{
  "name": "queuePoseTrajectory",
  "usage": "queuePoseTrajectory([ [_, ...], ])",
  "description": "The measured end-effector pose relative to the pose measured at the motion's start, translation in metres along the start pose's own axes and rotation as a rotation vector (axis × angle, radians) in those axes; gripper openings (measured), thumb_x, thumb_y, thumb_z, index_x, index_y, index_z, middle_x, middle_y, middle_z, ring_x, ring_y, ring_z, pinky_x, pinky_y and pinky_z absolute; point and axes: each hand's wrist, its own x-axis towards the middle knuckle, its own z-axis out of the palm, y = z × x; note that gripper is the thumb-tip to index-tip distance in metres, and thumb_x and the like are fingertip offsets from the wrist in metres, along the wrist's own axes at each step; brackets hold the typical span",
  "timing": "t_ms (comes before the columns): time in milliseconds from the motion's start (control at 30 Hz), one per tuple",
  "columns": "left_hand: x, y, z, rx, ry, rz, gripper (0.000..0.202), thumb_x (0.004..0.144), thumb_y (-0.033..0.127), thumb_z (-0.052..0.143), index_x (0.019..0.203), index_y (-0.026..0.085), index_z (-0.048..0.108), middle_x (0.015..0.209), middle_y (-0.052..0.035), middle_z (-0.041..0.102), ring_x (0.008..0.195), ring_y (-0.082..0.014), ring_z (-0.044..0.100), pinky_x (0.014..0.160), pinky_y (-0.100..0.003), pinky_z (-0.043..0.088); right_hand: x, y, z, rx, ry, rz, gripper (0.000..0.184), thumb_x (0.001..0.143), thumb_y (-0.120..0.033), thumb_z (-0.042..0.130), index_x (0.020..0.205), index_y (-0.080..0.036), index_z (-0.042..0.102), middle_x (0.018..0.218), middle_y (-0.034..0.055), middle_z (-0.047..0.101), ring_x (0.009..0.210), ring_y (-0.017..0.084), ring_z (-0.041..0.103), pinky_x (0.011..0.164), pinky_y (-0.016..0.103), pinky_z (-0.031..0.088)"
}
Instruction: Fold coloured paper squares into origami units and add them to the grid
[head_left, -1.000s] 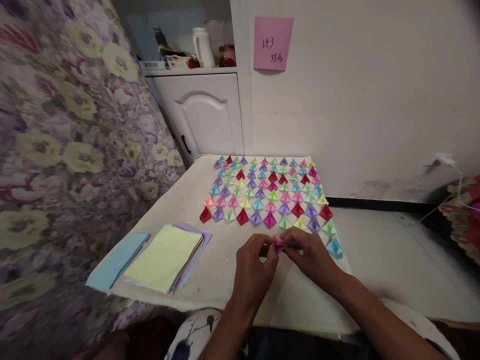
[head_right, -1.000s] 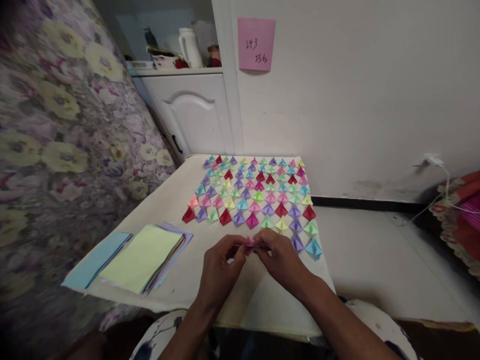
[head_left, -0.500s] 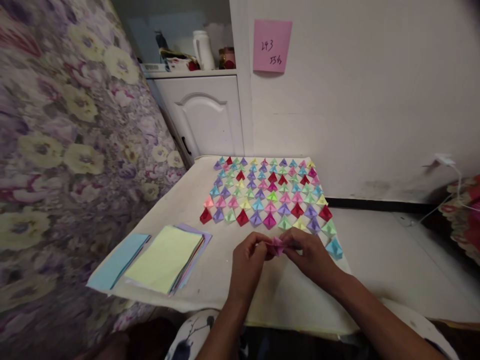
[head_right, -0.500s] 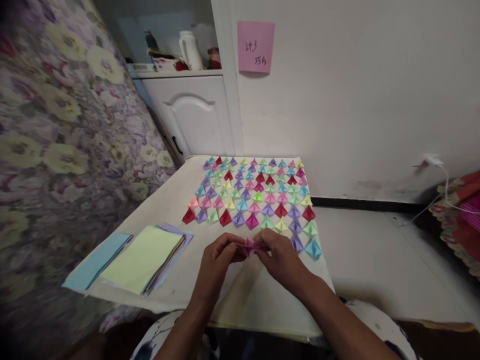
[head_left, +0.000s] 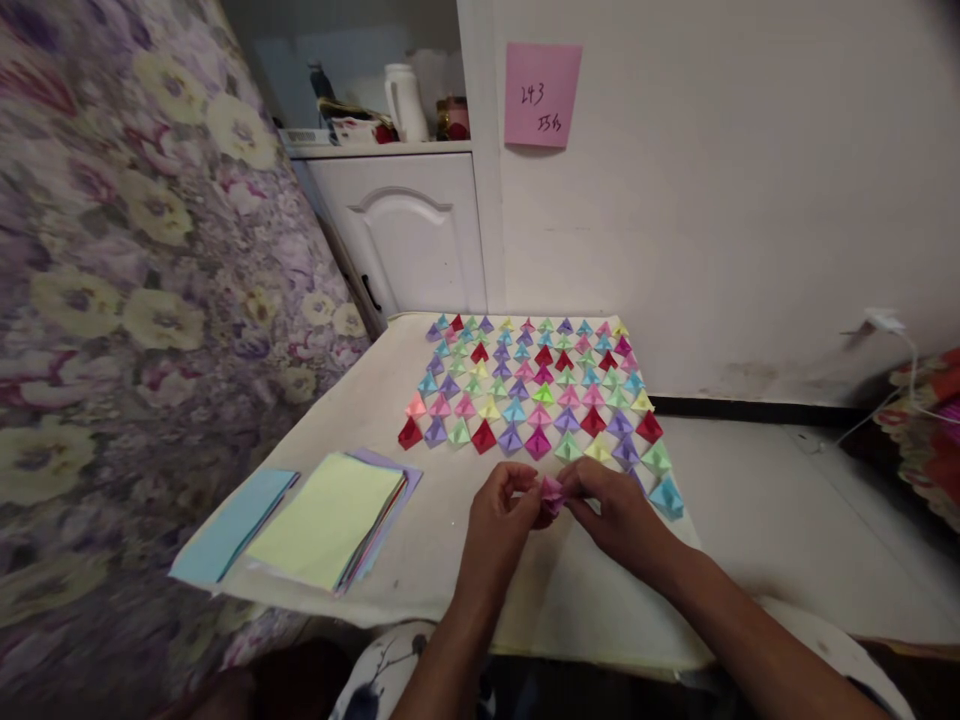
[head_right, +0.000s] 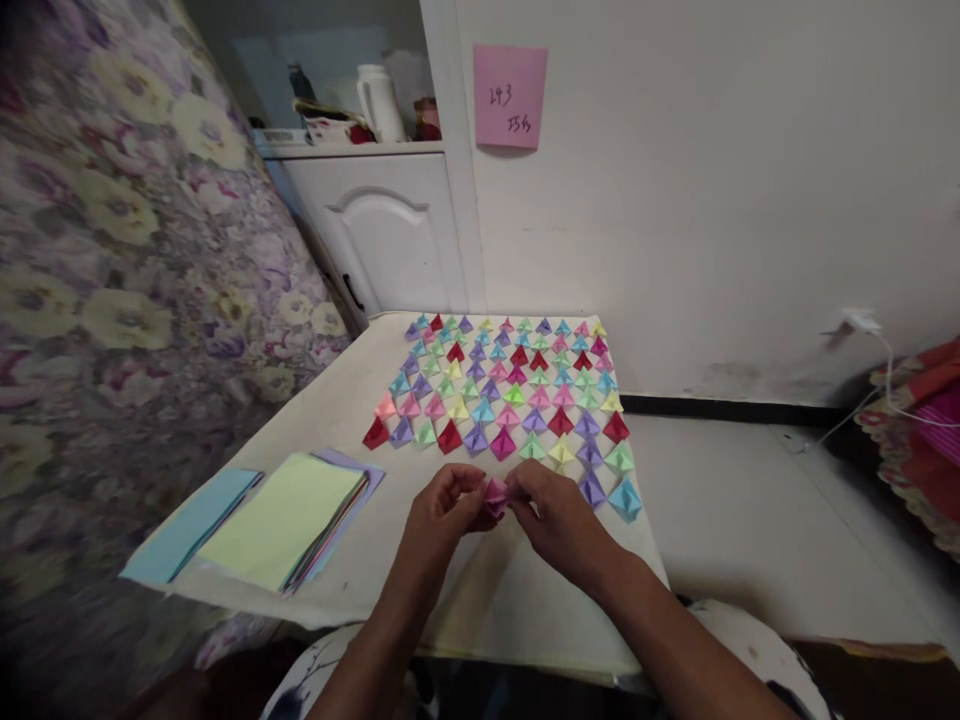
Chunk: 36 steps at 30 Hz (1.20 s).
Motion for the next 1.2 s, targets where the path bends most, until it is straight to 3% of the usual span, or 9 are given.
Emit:
queuePoseTrajectory([
  [267,0.002,-0.004,-0.002,0.026,-0.046,0.000,0.025,0.063,0.015,0.056,0.088,0.015,0.059,0.085,-0.0046,0.061,0.076,-0.0165,0.059,0.067,-0.029,0.051,0.001,-0.002,0.000,-0.044,-0.016,0.062,0.015,0.076,-0.005,0.051,0.077,-0.021,0.050,0.074,-0.0022,0.056,0.066,0.012,0.054,0.061,0.024,0.040],
  [467,0.001,-0.008,0.000,0.020,-0.036,-0.007,0.026,0.064,0.008,0.049,0.088,0.015,0.058,0.081,-0.0040,0.062,0.072,-0.0145,0.059,0.068,-0.028,0.049,0.000,-0.001,0.003,-0.060,-0.030,0.051,0.016,0.076,-0.004,0.050,0.077,-0.020,0.052,0.074,-0.0017,0.057,0.066,0.012,0.053,0.060,0.023,0.039],
  [600,0.004,-0.013,0.001,0.025,-0.019,0.006,0.022,0.068,0.011,0.052,0.089,0.015,0.057,0.082,-0.0048,0.062,0.072,-0.0153,0.060,0.067,-0.029,0.049,0.000,0.001,0.004,-0.077,-0.026,0.056,0.016,0.075,-0.004,0.050,0.078,-0.020,0.052,0.074,-0.0017,0.057,0.066,0.012,0.053,0.060,0.023,0.039],
  [833,0.005,-0.019,-0.001,0.127,0.003,0.114,0.017,0.073,0.018,0.055,0.090,0.018,0.053,0.086,-0.0032,0.061,0.076,-0.0165,0.061,0.068,-0.029,0.049,-0.001,0.002,0.004,-0.128,-0.009,0.093,0.013,0.076,-0.008,0.051,0.076,-0.020,0.053,0.070,-0.0021,0.056,0.064,0.012,0.053,0.059,0.023,0.038],
  [967,0.002,-0.017,0.001,0.281,0.030,0.218,0.012,0.075,0.012,0.048,0.083,0.020,0.053,0.087,-0.0016,0.060,0.078,-0.0152,0.060,0.069,-0.027,0.047,-0.001,0.003,0.004,-0.148,-0.005,0.123,0.013,0.075,-0.007,0.051,0.075,-0.020,0.053,0.070,-0.0020,0.057,0.063,0.012,0.053,0.059,0.023,0.038],
  [1067,-0.001,-0.013,0.003,0.404,0.016,0.312,0.020,0.072,0.005,0.043,0.075,0.020,0.056,0.084,-0.0008,0.059,0.076,-0.0133,0.059,0.070,-0.026,0.046,-0.001,0.003,0.005,-0.158,-0.002,0.135,0.014,0.074,-0.007,0.050,0.075,-0.020,0.054,0.069,-0.0018,0.057,0.064,0.013,0.054,0.059,0.022,0.038],
  [1200,-0.002,-0.012,0.004,0.508,0.021,0.359,0.025,0.072,0.003,0.042,0.078,0.020,0.059,0.081,-0.0005,0.060,0.073,-0.0126,0.059,0.067,-0.024,0.045,0.000,0.003,0.005,-0.151,-0.002,0.147,0.014,0.074,-0.007,0.051,0.075,-0.020,0.055,0.069,-0.0016,0.058,0.063,0.013,0.055,0.058,0.022,0.038],
])
